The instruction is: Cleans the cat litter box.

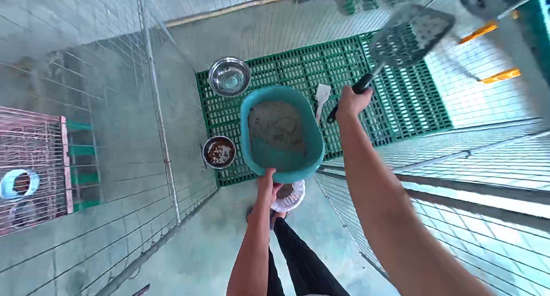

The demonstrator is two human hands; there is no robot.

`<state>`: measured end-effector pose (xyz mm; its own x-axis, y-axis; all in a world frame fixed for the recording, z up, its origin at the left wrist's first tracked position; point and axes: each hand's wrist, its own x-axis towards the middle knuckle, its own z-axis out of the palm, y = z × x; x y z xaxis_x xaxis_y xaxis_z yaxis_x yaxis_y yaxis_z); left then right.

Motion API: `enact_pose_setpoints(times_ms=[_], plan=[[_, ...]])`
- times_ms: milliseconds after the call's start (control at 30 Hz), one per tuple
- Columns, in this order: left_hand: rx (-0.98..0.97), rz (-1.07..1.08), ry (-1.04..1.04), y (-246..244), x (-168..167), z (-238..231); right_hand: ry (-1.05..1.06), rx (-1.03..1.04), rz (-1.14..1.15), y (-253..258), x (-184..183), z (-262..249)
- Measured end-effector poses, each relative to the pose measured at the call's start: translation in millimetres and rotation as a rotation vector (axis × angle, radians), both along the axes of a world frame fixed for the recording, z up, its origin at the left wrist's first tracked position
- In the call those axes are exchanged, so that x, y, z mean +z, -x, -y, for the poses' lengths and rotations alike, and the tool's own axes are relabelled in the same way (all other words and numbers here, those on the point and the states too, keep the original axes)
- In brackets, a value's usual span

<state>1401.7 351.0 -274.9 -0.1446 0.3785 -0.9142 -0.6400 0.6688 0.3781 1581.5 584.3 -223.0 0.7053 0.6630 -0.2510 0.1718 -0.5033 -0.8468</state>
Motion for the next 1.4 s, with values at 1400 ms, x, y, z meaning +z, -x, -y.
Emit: enact_pose_setpoints(times_ms=[1400], plan=[[0.014, -0.086, 0.089, 40, -100, 121, 1.218, 1.960, 0.888, 68, -2, 187]])
